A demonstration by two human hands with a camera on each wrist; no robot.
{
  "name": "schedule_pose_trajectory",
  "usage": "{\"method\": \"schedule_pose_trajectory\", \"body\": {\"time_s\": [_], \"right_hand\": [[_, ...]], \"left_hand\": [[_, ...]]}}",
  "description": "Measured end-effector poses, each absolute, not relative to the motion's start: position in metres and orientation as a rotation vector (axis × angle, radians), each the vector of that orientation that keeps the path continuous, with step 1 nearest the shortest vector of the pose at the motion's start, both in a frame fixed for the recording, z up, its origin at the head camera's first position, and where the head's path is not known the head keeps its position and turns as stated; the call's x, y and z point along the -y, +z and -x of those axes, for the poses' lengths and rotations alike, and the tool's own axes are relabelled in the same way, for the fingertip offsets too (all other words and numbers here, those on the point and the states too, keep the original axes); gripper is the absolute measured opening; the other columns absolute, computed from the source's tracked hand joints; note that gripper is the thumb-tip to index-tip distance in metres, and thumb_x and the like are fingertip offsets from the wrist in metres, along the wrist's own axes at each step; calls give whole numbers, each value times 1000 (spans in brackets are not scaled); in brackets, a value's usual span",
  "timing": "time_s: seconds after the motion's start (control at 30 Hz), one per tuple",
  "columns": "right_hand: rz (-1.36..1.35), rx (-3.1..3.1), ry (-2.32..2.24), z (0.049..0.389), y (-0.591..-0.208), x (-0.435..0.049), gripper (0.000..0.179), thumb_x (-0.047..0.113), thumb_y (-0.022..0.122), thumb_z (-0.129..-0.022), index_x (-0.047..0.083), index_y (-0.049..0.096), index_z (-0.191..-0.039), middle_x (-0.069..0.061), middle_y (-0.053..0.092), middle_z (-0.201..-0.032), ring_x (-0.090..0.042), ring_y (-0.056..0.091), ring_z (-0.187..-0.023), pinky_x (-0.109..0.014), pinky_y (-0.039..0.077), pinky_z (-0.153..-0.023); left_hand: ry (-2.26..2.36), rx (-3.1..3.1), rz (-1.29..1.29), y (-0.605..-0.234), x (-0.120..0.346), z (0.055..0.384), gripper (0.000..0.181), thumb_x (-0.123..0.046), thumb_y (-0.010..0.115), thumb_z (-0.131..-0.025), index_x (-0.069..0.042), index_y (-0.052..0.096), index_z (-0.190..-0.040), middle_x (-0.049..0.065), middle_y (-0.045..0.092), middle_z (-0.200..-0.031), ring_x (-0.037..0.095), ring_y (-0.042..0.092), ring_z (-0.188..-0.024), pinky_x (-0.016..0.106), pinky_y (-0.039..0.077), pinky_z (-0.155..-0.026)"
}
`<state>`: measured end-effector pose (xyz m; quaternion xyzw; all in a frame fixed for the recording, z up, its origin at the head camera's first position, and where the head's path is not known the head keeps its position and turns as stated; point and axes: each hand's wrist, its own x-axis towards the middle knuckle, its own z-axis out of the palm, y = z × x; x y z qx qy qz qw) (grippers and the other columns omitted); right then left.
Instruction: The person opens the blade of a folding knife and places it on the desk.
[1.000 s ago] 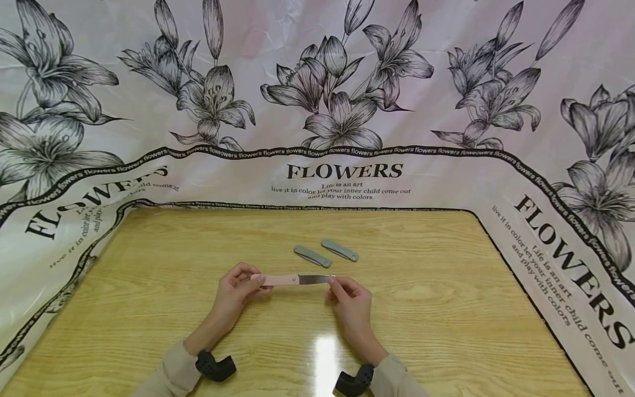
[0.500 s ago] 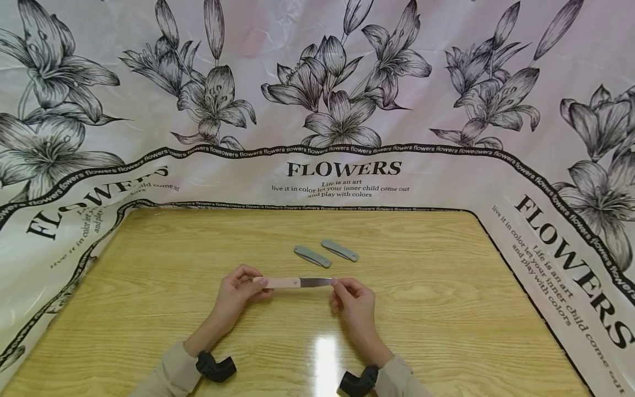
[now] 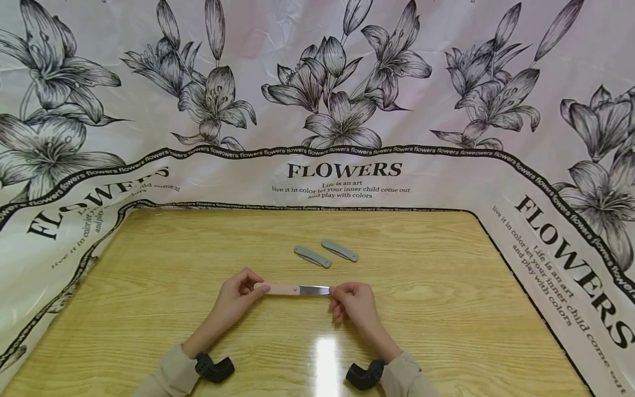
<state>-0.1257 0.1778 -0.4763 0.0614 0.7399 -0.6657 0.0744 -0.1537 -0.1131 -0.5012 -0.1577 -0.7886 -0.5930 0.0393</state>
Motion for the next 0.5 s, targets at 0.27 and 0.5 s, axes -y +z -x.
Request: {"method": "schedule_pose_trajectory", "body": {"time_s": [0.27,0.5], "right_hand": [[-102,-2178,-1909,127,-473,-183,23,7,60,-99,-15,66,-97,-10,65,-68,-10,55,-47,-24,51,-45],[-84,-2191,-1870,128,-473,-185,22,6,60,-99,-15,66,-97,-9,65,-66,-10,54,-46,-23,50,-43]], "left_hand": [[-1516,2484,544,-504,114,156,12,-21,80,-86,-19,69,-90,-7,55,-81,14,43,-76,26,38,-65],[-1416,2531,540,-502,114,156,15,-20,83,-83,-19,68,-86,-6,56,-90,14,42,-82,29,37,-69]]}}
